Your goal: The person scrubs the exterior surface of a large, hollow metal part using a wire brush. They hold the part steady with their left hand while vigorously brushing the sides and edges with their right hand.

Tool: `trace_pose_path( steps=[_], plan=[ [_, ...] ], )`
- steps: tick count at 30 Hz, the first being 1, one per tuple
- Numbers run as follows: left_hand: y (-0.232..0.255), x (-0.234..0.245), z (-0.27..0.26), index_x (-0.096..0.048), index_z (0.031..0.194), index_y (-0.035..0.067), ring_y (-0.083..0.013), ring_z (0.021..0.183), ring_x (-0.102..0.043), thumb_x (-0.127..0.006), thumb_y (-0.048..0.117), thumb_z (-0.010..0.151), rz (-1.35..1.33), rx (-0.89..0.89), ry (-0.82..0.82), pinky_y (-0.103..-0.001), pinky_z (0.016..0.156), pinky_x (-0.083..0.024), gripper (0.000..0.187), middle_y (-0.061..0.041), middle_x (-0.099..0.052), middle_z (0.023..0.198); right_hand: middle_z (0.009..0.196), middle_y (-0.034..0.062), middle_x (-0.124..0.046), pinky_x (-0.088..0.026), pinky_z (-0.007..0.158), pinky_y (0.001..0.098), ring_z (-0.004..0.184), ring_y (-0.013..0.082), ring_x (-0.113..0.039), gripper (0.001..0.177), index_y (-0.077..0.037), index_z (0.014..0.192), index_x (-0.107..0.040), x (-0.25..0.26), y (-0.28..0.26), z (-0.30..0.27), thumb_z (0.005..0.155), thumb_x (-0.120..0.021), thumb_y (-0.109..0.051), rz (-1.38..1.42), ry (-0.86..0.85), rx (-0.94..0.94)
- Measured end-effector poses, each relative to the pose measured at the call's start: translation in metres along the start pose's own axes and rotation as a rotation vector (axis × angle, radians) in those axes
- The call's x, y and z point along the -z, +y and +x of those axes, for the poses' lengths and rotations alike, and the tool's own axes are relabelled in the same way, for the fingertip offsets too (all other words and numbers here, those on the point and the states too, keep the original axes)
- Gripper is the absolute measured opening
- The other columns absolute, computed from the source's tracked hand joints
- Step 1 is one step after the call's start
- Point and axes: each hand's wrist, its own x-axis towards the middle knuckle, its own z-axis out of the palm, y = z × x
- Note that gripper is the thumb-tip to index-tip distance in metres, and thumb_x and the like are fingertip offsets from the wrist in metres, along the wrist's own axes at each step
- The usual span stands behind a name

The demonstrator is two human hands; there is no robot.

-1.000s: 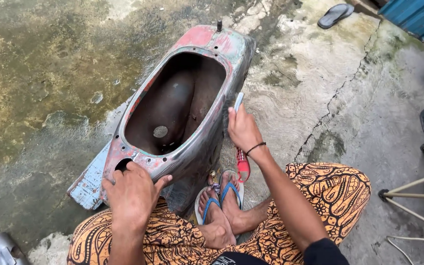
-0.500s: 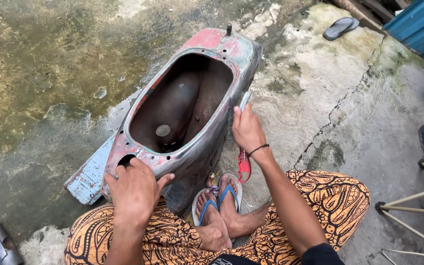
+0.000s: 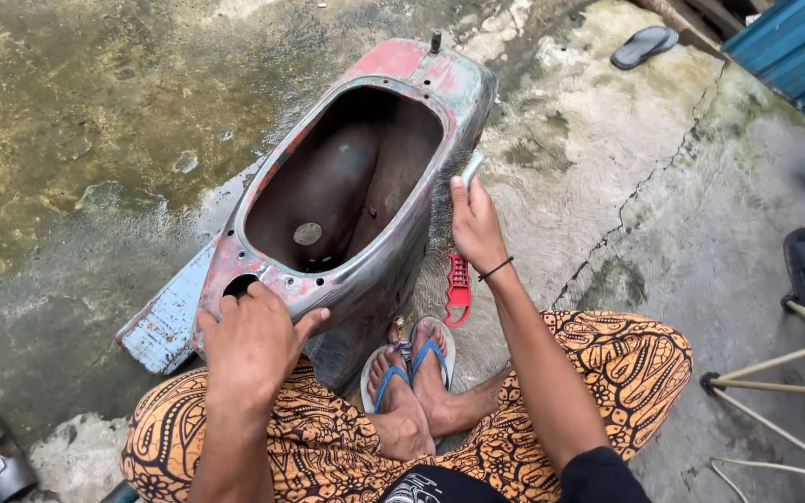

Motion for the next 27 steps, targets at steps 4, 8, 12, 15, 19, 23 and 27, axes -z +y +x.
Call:
trace_pose_path(
  steps=[4,8,12,15,19,23,27],
  plan=[
    [0.004,0.008,-0.022,-0.059,0.119,-0.004,-0.0392,0.111,-0.067,-0.058,0.068,0.093,-0.060,-0.065,0.087,-0.059,0.101,-0.050,0.077,-0.023,-0.069,0.101,0.119,0.0186,-0.057,-0.038,0.103,0.0462,0.117,0.0260,-0.050,0.045,0.002,0.134,-0.049,-0.002,-0.022,-0.029,0.113,-0.039,-0.036,0.312,0.155,0.067],
    [0.032,0.009,-0.028,-0.059,0.121,0.002,-0.0400,0.110,-0.065,-0.066,0.069,0.088,-0.060,-0.287,0.369,-0.056,0.090,-0.055,0.075,-0.016,-0.061,0.104,0.111,-0.0024,-0.057,-0.039,0.107,0.0326,0.110,0.0093,-0.047,0.038,-0.007,0.138,-0.057,-0.014,0.000,-0.039,0.114,-0.040,-0.032,0.482,0.339,0.105],
    [0.078,0.010,-0.048,-0.055,0.131,-0.002,-0.0474,0.108,-0.066,-0.066,0.057,0.095,-0.465,-0.524,0.062,-0.060,0.089,-0.054,0.070,-0.025,-0.065,0.105,0.111,-0.0007,-0.058,-0.038,0.110,0.0360,0.109,0.0088,-0.046,0.039,-0.008,0.137,-0.057,-0.012,-0.008,-0.055,0.115,-0.036,-0.033,0.512,0.413,0.163],
    [0.091,-0.005,-0.054,-0.049,0.126,-0.011,-0.0604,0.101,-0.067,-0.059,0.044,0.097,-0.676,-0.663,-0.206,-0.069,0.082,-0.050,0.063,-0.039,-0.067,0.104,0.109,-0.0019,-0.055,-0.035,0.113,0.0356,0.112,0.0095,-0.046,0.034,-0.009,0.134,-0.057,-0.012,-0.010,-0.062,0.115,-0.036,-0.029,0.480,0.486,0.186],
    [0.097,-0.030,-0.043,-0.053,0.106,-0.001,-0.0546,0.084,-0.070,-0.048,0.041,0.104,-0.811,-0.689,-0.096,-0.058,0.065,-0.051,0.042,-0.032,-0.068,0.083,0.123,0.0068,-0.060,-0.027,0.121,0.0476,0.128,0.0166,-0.046,0.041,-0.006,0.137,-0.055,0.000,-0.012,-0.056,0.115,-0.032,-0.033,0.479,0.512,0.208],
    [0.106,-0.051,-0.037,-0.052,0.102,0.006,-0.0523,0.074,-0.069,-0.043,0.041,0.107,-0.862,-0.706,-0.012,-0.054,0.059,-0.051,0.036,-0.030,-0.067,0.074,0.133,0.0123,-0.058,-0.020,0.124,0.0522,0.138,0.0230,-0.041,0.044,-0.004,0.141,-0.053,0.010,0.015,-0.042,0.116,-0.032,-0.034,0.479,0.535,0.217],
    [0.106,-0.047,-0.038,-0.052,0.101,0.006,-0.0555,0.080,-0.068,-0.044,0.041,0.107,-0.890,-0.694,-0.032,-0.056,0.060,-0.051,0.036,-0.032,-0.067,0.076,0.117,0.0059,-0.059,-0.027,0.121,0.0474,0.126,0.0169,-0.047,0.040,-0.004,0.135,-0.056,0.017,-0.001,-0.043,0.116,-0.033,-0.030,0.470,0.544,0.235]
  ],
)
